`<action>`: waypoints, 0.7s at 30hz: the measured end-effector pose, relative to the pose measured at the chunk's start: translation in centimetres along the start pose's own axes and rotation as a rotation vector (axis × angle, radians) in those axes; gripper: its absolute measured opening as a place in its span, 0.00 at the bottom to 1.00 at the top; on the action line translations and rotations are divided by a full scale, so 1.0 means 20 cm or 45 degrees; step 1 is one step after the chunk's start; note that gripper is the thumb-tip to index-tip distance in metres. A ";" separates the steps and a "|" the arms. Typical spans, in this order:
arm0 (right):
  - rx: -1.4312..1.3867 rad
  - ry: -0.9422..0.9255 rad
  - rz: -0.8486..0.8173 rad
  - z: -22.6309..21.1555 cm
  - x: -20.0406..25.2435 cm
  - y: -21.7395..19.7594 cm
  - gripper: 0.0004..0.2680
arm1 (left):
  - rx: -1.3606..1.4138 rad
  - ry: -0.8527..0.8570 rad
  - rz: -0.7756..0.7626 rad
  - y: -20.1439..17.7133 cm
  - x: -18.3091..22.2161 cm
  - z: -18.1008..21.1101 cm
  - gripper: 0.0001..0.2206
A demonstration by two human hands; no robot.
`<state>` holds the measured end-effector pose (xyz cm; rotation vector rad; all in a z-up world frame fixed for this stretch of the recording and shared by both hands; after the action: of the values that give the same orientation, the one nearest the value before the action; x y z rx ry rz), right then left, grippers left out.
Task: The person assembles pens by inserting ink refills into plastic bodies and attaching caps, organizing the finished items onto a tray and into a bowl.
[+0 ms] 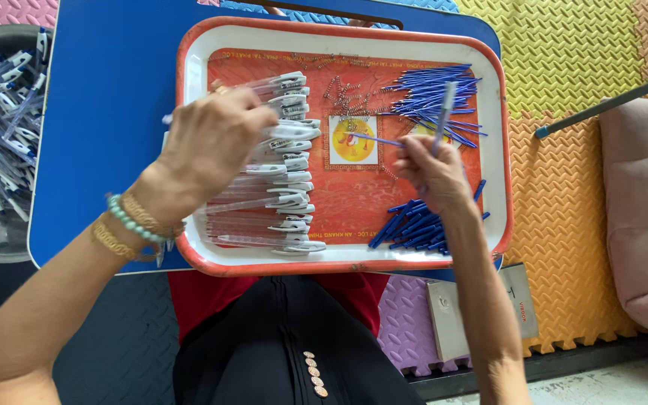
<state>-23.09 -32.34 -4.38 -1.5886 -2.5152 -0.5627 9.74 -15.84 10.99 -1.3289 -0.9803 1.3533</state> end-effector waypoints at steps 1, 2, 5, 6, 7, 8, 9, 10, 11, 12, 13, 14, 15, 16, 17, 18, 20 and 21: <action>0.001 0.002 -0.002 -0.02 0.00 -0.04 0.09 | 0.000 -0.003 -0.001 0.01 0.04 -0.03 0.11; 0.040 -0.005 0.055 -0.04 0.00 -0.10 0.09 | 0.044 -0.090 -0.093 0.05 0.08 -0.09 0.10; 0.095 -0.036 0.139 -0.10 0.03 -0.23 0.09 | 0.153 -0.233 -0.201 0.21 0.19 -0.23 0.09; 0.109 -0.062 0.168 -0.13 0.04 -0.26 0.08 | 0.217 -0.284 -0.216 0.27 0.22 -0.28 0.07; 0.111 -0.063 0.167 -0.13 0.05 -0.28 0.08 | 0.218 -0.285 -0.214 0.31 0.23 -0.29 0.07; 0.139 -0.069 0.171 -0.13 0.06 -0.29 0.08 | 0.213 -0.302 -0.242 0.36 0.25 -0.31 0.08; 0.168 -0.075 0.175 -0.14 0.07 -0.30 0.08 | 0.207 -0.319 -0.270 0.40 0.26 -0.33 0.10; 0.168 -0.073 0.173 -0.14 0.07 -0.31 0.08 | 0.207 -0.321 -0.271 0.38 0.25 -0.32 0.10; 0.201 -0.079 0.197 -0.14 0.07 -0.33 0.08 | 0.308 -0.324 -0.269 0.37 0.24 -0.30 0.09; 0.233 -0.087 0.220 -0.15 0.07 -0.35 0.08 | 0.408 -0.327 -0.264 0.35 0.23 -0.28 0.09; 0.234 -0.087 0.217 -0.16 0.05 -0.37 0.08 | 0.407 -0.330 -0.264 0.34 0.21 -0.25 0.09; 0.263 -0.123 0.241 -0.19 0.03 -0.39 0.08 | 0.498 -0.332 -0.294 0.34 0.19 -0.22 0.09; 0.292 -0.159 0.265 -0.21 0.01 -0.42 0.07 | 0.588 -0.335 -0.325 0.34 0.17 -0.19 0.10; 0.293 -0.156 0.264 -0.23 0.01 -0.43 0.07 | 0.590 -0.337 -0.327 0.31 0.13 -0.15 0.10; 0.346 -0.161 0.238 -0.25 0.00 -0.43 0.08 | 0.479 -0.177 -0.269 0.25 0.08 -0.08 0.09; 0.398 -0.165 0.208 -0.27 -0.01 -0.42 0.09 | 0.366 -0.021 -0.210 0.19 0.04 -0.01 0.08; 0.660 -0.244 0.218 -0.34 0.02 -0.38 0.09 | 0.209 0.048 -0.159 0.19 -0.11 0.10 0.07; 0.921 -0.326 0.231 -0.40 0.04 -0.35 0.09 | 0.050 0.122 -0.107 0.18 -0.19 0.17 0.07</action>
<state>-30.56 -37.27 1.47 -1.6083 -2.2753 0.5494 5.84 -20.00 8.54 -1.2970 -0.9293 1.2284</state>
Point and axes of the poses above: each hand's wrist, its own x-axis away from the middle knuckle, its own y-axis out of the palm, z = x × y, the point moved 8 cm from there along -x, towards the middle knuckle, and after that the axes turned 1 degree about y, right-handed, at the moved point
